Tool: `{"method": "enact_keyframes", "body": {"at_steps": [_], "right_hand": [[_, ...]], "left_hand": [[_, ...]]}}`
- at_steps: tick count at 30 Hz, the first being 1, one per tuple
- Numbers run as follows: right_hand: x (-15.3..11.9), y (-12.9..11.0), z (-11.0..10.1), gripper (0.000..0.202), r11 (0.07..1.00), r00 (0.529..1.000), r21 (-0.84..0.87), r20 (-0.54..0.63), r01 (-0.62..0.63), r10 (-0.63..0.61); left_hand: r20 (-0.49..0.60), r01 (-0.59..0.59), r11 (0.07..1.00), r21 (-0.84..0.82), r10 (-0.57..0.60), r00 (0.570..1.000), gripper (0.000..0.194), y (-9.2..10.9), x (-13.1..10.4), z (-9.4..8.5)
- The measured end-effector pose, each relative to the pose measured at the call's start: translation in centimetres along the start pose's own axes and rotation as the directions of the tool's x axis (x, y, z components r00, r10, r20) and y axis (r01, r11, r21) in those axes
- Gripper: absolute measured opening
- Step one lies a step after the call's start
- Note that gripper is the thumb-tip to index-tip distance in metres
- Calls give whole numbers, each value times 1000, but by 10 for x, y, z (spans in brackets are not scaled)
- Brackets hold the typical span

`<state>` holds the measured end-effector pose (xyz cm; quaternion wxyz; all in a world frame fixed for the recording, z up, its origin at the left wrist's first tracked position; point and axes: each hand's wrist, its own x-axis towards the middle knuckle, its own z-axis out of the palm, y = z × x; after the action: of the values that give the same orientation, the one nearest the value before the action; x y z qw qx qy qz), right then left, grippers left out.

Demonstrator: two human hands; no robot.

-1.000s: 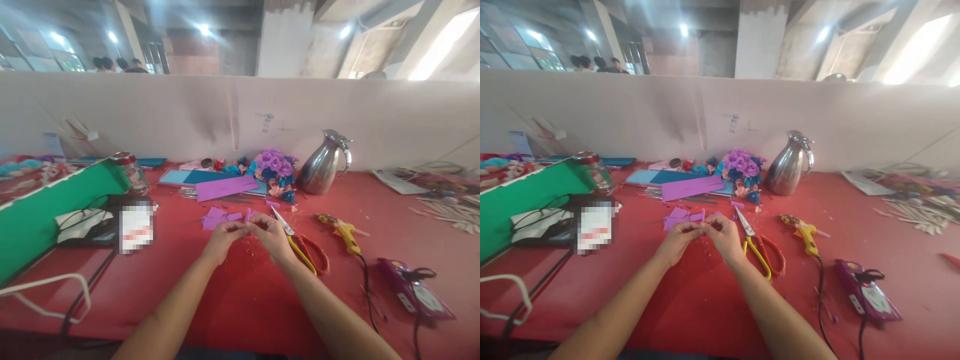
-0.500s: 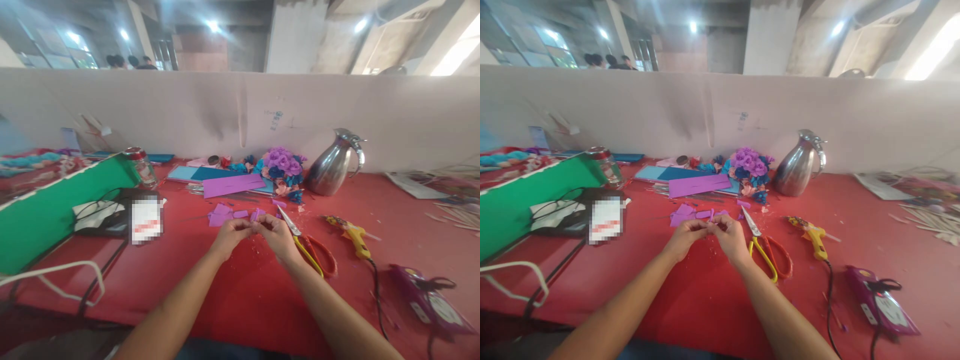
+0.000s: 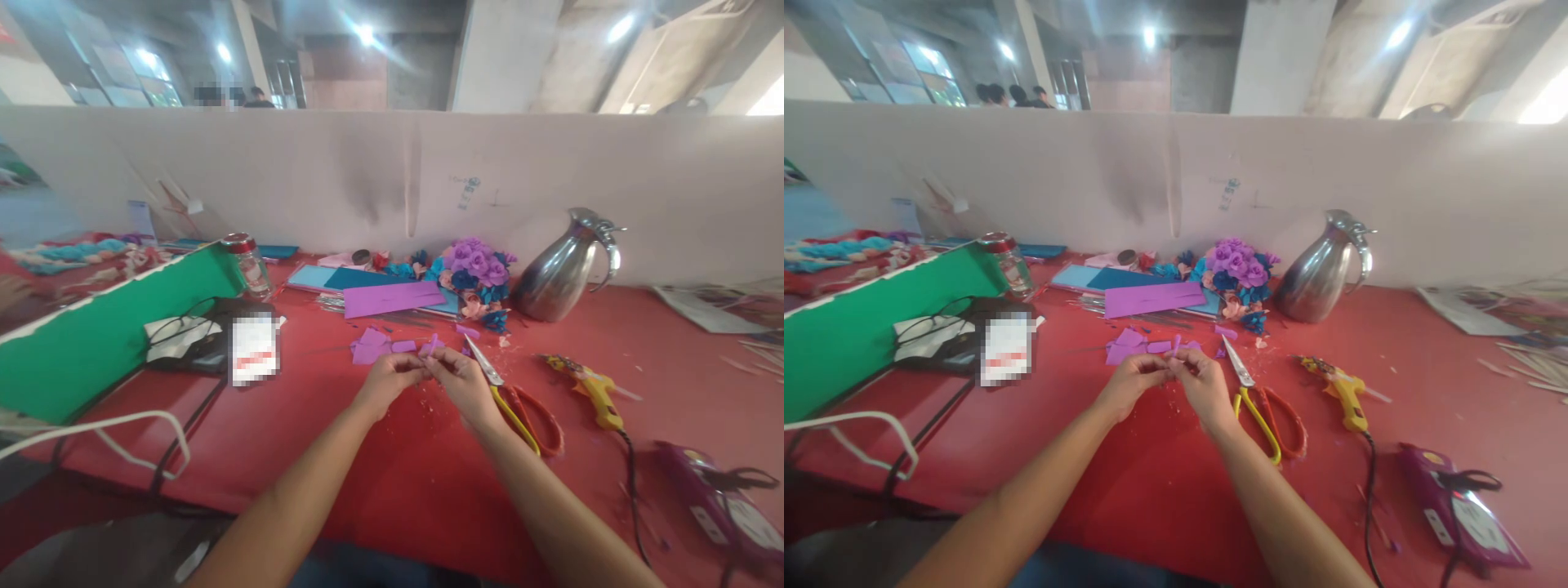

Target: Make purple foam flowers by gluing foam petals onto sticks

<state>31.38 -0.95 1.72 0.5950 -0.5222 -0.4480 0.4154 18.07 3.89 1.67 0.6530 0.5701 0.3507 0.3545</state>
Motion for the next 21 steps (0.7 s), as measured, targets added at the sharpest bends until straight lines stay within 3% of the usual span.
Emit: {"method": "enact_keyframes", "body": {"at_steps": [3, 8, 12, 17, 21], "right_hand": [[1, -1, 2, 25, 1000, 999, -7, -51, 0, 0], [2, -3, 3, 16, 998, 998, -10, -7, 55, -55], [1, -5, 4, 22, 1000, 999, -2, -47, 23, -23], [3, -5, 3, 12, 994, 992, -24, -58, 108, -109], [3, -4, 3, 16, 997, 997, -48, -54, 60, -63]], "left_hand": [[-23, -17, 999, 32, 18, 1000, 24, 1, 0, -1], [-2, -23, 999, 39, 23, 1000, 24, 0, 2, -4], [-24, -41, 998, 48, 42, 999, 20, -1, 3, -4], [-19, -39, 998, 42, 40, 999, 17, -1, 4, -3], [-30, -41, 998, 49, 43, 999, 18, 1, 4, -3]]}}
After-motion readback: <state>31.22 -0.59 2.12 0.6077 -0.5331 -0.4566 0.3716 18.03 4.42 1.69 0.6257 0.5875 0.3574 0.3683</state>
